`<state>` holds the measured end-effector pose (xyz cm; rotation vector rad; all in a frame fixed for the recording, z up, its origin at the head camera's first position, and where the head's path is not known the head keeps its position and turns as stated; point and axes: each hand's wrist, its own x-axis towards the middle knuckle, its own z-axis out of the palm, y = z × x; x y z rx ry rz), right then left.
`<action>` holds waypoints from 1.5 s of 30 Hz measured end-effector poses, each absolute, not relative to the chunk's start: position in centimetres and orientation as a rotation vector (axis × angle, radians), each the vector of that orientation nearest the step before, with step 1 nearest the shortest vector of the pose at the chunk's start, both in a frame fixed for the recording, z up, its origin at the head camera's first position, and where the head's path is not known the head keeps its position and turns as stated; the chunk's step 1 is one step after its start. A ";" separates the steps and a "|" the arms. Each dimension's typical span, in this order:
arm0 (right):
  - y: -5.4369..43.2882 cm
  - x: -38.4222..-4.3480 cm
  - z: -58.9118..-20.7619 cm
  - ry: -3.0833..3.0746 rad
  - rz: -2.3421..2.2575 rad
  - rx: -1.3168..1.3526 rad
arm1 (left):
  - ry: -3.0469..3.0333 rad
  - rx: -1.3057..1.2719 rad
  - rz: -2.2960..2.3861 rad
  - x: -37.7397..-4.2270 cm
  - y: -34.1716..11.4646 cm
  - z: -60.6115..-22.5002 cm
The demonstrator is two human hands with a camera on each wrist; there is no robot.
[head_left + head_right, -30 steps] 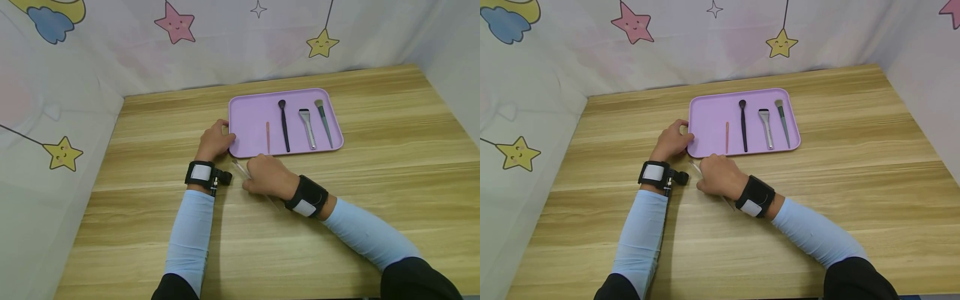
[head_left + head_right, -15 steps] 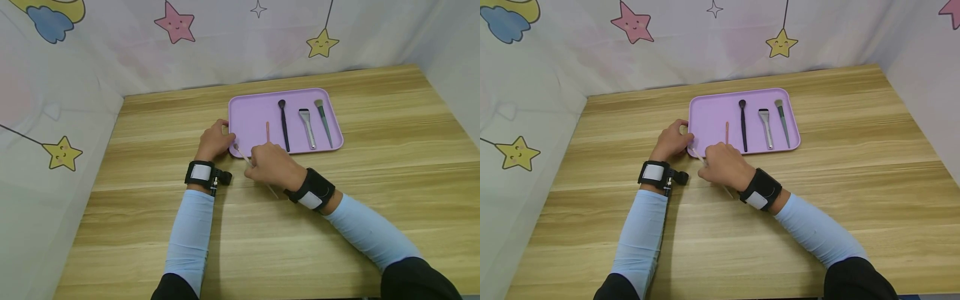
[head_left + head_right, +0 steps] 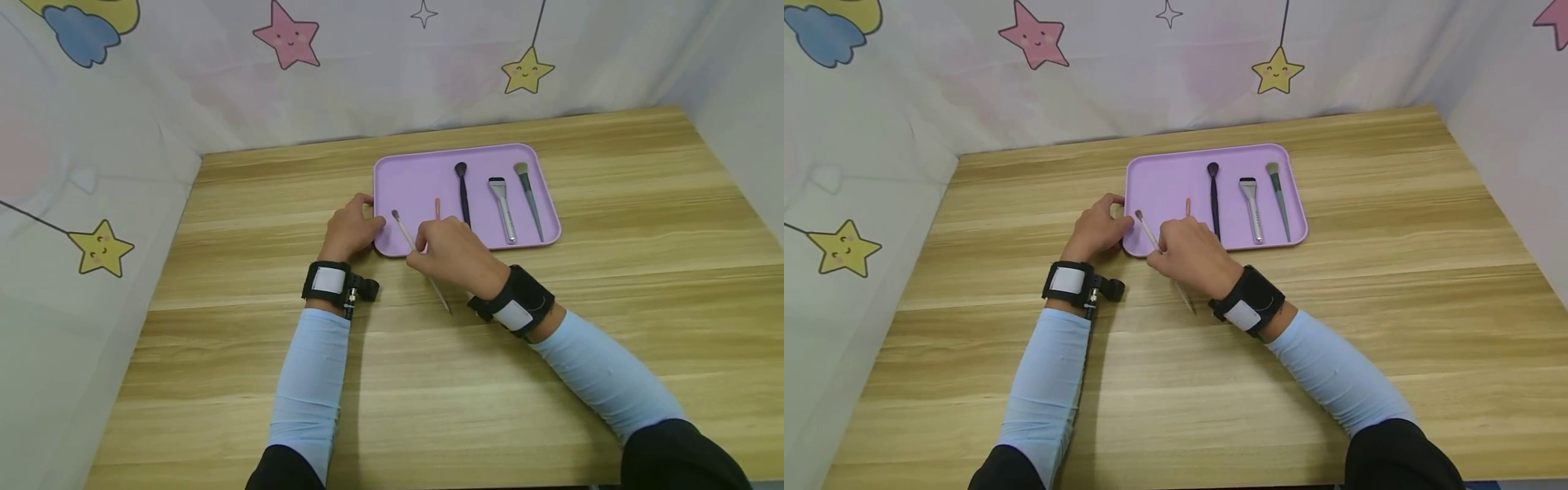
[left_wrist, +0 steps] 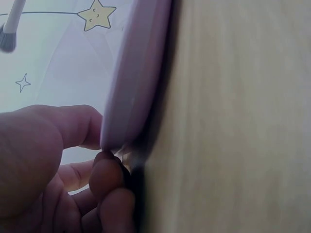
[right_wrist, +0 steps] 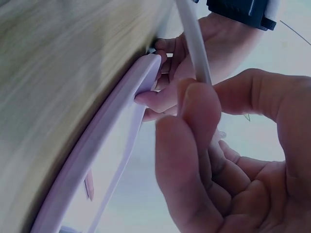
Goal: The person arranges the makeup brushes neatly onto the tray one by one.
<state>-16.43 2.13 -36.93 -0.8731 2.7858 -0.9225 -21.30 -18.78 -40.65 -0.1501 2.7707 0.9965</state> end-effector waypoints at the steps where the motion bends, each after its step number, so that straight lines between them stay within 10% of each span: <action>1: 2.1 -16.4 -36.9 2.787 -0.927 -0.866 | 2.769 -0.152 0.995 -21.3 -18.8 -40.6; 45: 2.4 -19.3 -36.6 2.815 -1.009 -0.683 | 2.756 -0.186 0.992 -21.3 -18.5 -40.5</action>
